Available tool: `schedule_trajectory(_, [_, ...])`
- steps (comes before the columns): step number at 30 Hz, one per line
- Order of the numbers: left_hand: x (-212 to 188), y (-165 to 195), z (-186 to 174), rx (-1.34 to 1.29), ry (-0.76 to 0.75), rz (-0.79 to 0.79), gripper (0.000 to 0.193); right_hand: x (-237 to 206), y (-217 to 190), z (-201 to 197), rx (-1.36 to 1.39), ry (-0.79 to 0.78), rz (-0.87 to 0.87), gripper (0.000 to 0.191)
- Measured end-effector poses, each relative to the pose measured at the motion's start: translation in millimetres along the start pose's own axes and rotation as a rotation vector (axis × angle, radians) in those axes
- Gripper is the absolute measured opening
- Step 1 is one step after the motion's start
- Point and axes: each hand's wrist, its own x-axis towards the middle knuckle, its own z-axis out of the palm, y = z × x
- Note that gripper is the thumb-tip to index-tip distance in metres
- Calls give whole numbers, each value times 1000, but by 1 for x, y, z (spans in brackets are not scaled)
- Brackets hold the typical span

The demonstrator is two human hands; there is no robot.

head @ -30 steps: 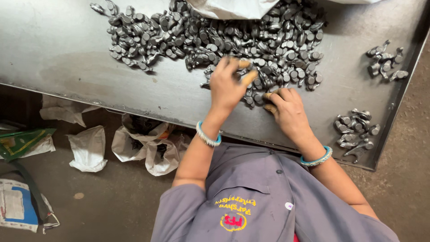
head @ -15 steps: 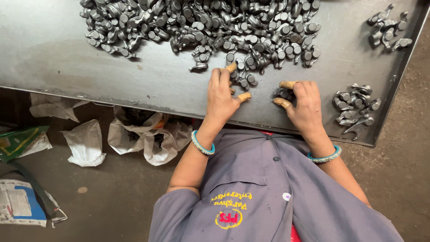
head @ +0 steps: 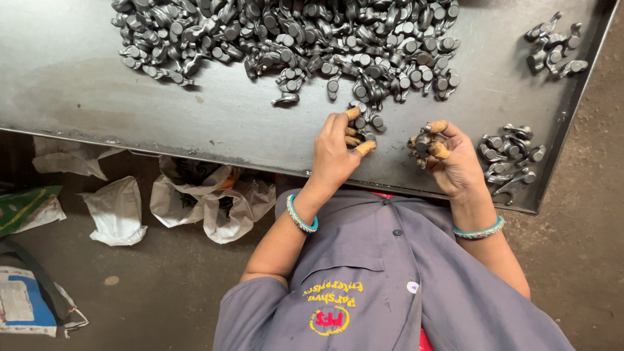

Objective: The person picks small metal castings from a large pile on a metal table, turns and inspects each piece in their hands, and places it into separate groups on the table. They work through the pile piece by piece, occasionally reaching for new items from the heap.

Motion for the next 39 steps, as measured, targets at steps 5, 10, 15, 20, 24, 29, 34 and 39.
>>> schedule_trajectory(5, [-2, -1, 6, -200, -42, -83, 49, 0, -1, 0, 45, -23, 71, 32])
schedule_trajectory(10, [-14, -11, 20, -206, 100, -10, 23, -1, -7, 27, -154, 4, 60, 28])
schedule_trajectory(15, [-18, -27, 39, -1265, -160, -614, 33, 5, -15, 71, -1134, -16, -477, 26])
schedule_trajectory(20, [-6, -34, 32, -1171, -70, -579, 28, 29, -16, 88, -1711, -26, -774, 40])
schedule_trajectory(24, [-1, -22, 20, -741, 65, -437, 30, 40, -11, 72, -1596, -35, -730, 32])
schedule_trajectory(29, [-1, -9, 12, -465, 49, -359, 36, 37, -16, 36, -508, -63, -204, 34])
schedule_trajectory(34, [1, -8, 23, -544, -15, -430, 27, 20, -17, 8, 179, -129, 159, 36])
schedule_trajectory(39, [-2, -6, 42, -632, -92, -410, 29, 14, -15, -4, 134, -27, 192, 40])
